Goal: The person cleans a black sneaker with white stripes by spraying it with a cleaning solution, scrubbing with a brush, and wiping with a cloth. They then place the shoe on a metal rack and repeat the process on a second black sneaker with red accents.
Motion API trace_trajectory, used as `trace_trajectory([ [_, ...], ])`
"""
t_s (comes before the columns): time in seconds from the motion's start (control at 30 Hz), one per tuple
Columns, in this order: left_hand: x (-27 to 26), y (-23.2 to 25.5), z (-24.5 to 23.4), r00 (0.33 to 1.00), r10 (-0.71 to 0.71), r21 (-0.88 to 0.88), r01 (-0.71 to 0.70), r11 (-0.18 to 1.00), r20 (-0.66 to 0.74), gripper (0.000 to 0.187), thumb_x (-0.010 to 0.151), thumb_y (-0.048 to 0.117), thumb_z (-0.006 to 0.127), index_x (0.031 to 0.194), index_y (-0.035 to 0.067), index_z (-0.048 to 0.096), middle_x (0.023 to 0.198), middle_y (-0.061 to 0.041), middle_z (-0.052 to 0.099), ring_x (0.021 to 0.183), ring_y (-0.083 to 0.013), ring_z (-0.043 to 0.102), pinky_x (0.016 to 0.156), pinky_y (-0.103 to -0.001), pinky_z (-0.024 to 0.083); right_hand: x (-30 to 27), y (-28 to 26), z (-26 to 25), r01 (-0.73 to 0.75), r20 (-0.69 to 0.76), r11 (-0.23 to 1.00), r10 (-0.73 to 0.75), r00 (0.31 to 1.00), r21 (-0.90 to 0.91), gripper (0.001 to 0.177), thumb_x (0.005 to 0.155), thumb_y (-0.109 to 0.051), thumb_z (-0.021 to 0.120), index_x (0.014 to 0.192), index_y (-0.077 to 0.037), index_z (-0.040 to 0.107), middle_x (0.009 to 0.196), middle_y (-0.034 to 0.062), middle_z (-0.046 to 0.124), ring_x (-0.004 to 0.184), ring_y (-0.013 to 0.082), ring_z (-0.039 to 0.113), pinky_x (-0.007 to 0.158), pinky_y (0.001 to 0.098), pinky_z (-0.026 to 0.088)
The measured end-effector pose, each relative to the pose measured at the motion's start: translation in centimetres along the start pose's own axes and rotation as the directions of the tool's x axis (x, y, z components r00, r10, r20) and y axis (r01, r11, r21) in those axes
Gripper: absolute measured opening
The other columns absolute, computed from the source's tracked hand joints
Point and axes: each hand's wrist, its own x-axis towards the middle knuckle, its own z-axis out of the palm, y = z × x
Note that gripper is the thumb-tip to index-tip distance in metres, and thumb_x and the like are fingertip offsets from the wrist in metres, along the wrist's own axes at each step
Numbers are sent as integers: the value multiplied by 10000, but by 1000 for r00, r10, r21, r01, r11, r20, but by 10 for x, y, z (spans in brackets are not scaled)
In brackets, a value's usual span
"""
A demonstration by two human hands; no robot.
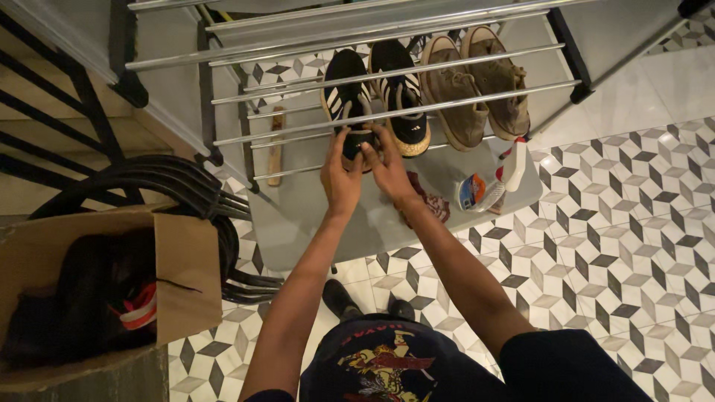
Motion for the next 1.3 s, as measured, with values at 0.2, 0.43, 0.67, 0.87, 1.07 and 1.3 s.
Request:
trace_trajectory([
  [0.2, 10, -13, 13, 999, -32, 29, 32, 999, -3, 569, 897, 77, 775, 1421, 75, 553, 1412, -214, 613, 1311, -409, 594, 1082, -438, 498, 18, 2, 2, 147, -37, 989, -148, 988, -24, 436, 1075, -134, 602, 1465, -1, 459, 1401, 159, 569, 1305, 226, 545, 1107, 339, 437],
  [0.43, 14, -3, 15, 998, -62, 35, 61, 998, 24, 588, 883, 33, 761, 1428, 42, 540, 1443, -226, 580, 1315, -425, 571, 1057, -439, 490, 18, 15, -3, 98, -29, 994, -100, 995, -56, 492, 1086, -135, 583, 1520, 20, 409, 1469, 180, 560, 1376, 244, 519, 1147, 347, 406],
  [0.67, 10, -2, 19, 994, -101, -20, 102, 995, 35, 565, 906, 61, 759, 1431, 71, 551, 1480, -211, 572, 1332, -393, 586, 1084, -419, 494, 11, 30, -6, 34, -34, 999, -34, 999, 2, 490, 1085, -134, 551, 1532, 5, 406, 1470, 174, 561, 1354, 239, 540, 1132, 342, 436],
  [0.87, 0, -2, 16, 999, 14, 8, -14, 1000, 51, 652, 962, 135, 766, 1527, 60, 449, 1553, -254, 479, 1431, -432, 490, 1162, -437, 433, -2, 31, -15, 179, -23, 982, -180, 983, -62, 529, 1076, -97, 562, 1561, 0, 373, 1610, 207, 421, 1482, 291, 436, 1191, 366, 380],
  [1.07, -50, 8, 8, 999, -1, 101, -3, 995, 45, 716, 950, 176, 737, 1565, 48, 392, 1585, -254, 446, 1473, -425, 443, 1191, -444, 391, -48, -1, -32, 2, 42, 996, -6, 999, 90, 555, 1048, -123, 580, 1561, -37, 386, 1561, 165, 488, 1311, 213, 533, 1052, 313, 479],
  [1.3, -149, 18, -5, 995, -39, 307, 8, 952, 95, 649, 972, 202, 703, 1534, 37, 423, 1585, -255, 433, 1491, -437, 395, 1228, -539, 299, -112, -18, -49, -352, 81, 860, 408, 910, -370, 462, 1082, -163, 601, 1541, -119, 564, 1152, 320, 645, 984, 376, 617, 861, 398, 517],
])
